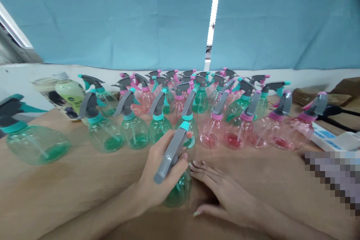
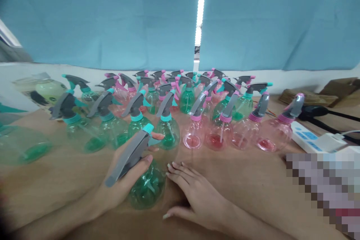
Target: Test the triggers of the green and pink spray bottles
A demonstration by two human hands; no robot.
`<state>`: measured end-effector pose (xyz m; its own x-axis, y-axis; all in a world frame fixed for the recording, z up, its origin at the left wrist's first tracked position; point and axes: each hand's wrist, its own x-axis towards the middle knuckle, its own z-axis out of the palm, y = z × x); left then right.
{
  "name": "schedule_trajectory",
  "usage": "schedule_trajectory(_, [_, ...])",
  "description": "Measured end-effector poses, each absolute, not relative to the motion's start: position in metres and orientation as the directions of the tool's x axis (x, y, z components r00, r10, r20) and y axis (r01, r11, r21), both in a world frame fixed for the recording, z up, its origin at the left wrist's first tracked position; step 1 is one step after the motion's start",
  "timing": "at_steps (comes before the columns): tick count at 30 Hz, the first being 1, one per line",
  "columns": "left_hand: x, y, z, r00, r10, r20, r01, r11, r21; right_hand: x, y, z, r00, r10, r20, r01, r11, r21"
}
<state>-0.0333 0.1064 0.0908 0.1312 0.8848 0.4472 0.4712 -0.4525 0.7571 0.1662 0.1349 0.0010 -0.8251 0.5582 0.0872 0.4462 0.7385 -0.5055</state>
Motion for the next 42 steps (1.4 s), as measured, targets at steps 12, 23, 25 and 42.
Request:
schedule_trajectory(12, [-0.036, 0.104, 0.093, 0.133, 0.881, 0.454, 0.465, -0.460, 0.757, 0.165, 0.136, -0.002, -0.820, 0.565, 0.096, 0.435, 0.723, -0.536])
schedule_trajectory(23, [-0.045, 0.105, 0.088, 0.195, 0.859, 0.473, 0.523, -0.499, 0.691, 0.165, 0.136, -0.005, -0.809, 0.573, 0.130, 0.428, 0.726, -0.538])
schedule_trajectory(25, [-0.045, 0.105, 0.087, 0.187, 0.869, 0.459, 0.530, -0.482, 0.698, 0.166, 0.136, -0.006, -0.811, 0.571, 0.126, 0.430, 0.728, -0.534])
schedule_trajectory(42, [-0.041, 0.110, 0.090, 0.153, 0.877, 0.455, 0.572, -0.454, 0.683, 0.167, 0.136, -0.001, -0.827, 0.553, 0.096, 0.434, 0.738, -0.516])
